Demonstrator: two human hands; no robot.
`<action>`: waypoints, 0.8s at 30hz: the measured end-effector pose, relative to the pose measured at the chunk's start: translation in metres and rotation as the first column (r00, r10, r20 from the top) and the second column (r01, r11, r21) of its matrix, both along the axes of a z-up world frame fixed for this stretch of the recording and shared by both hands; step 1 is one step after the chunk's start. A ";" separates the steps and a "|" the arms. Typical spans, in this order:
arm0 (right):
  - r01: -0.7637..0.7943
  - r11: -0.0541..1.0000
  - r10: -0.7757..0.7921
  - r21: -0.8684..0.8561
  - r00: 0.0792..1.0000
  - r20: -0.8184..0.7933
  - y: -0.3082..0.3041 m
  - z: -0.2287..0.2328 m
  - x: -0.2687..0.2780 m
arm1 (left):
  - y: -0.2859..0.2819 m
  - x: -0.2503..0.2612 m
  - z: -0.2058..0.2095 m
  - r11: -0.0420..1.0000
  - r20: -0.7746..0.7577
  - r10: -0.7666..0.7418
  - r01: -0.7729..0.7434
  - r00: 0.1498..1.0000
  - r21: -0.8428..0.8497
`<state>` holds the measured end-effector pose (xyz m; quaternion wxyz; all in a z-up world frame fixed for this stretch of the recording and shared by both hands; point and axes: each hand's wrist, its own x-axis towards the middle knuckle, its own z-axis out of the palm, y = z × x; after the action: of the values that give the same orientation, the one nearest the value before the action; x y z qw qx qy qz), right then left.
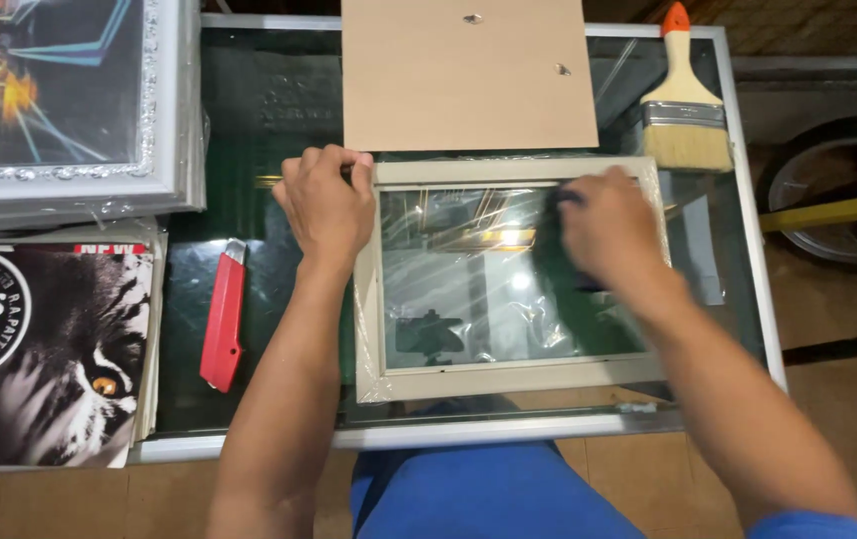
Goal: Cleaning the glass of a picture frame using a brush and a cleaning cloth.
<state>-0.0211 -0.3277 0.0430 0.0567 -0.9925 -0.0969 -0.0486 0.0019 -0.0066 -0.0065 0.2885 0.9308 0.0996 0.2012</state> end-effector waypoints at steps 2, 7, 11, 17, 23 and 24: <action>0.072 0.997 -0.073 -0.022 0.997 -0.037 -0.043 -0.011 0.015 | -0.001 0.000 0.000 1.000 0.003 0.001 -0.001 1.000 0.001; 0.133 0.991 -0.136 -0.028 0.974 -0.181 -0.041 0.035 0.001 | -0.001 -0.001 -0.002 1.000 0.002 0.008 -0.008 1.000 0.014; -0.030 0.995 -0.019 -0.090 0.866 -0.500 -0.038 0.074 -0.067 | -0.006 -0.007 0.013 1.000 -0.004 -0.009 0.009 1.000 0.009; -0.312 0.950 0.224 -0.020 0.722 -0.655 -0.047 0.060 -0.081 | -0.005 -0.007 0.011 1.000 0.090 -0.023 0.022 0.996 0.018; -0.716 0.658 0.746 0.234 0.576 -0.335 0.092 0.037 -0.068 | -0.002 -0.001 0.008 0.999 -0.039 0.015 -0.017 0.999 -0.035; -0.805 0.551 0.834 0.221 0.536 -0.130 0.114 0.020 -0.069 | -0.001 -0.002 0.007 0.999 -0.054 0.012 -0.014 0.998 -0.042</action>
<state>-0.0906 -0.2140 0.0630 0.1497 -0.8232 -0.5406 0.0873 -0.0003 -0.0078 0.0002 0.3040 0.9289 0.1177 0.1757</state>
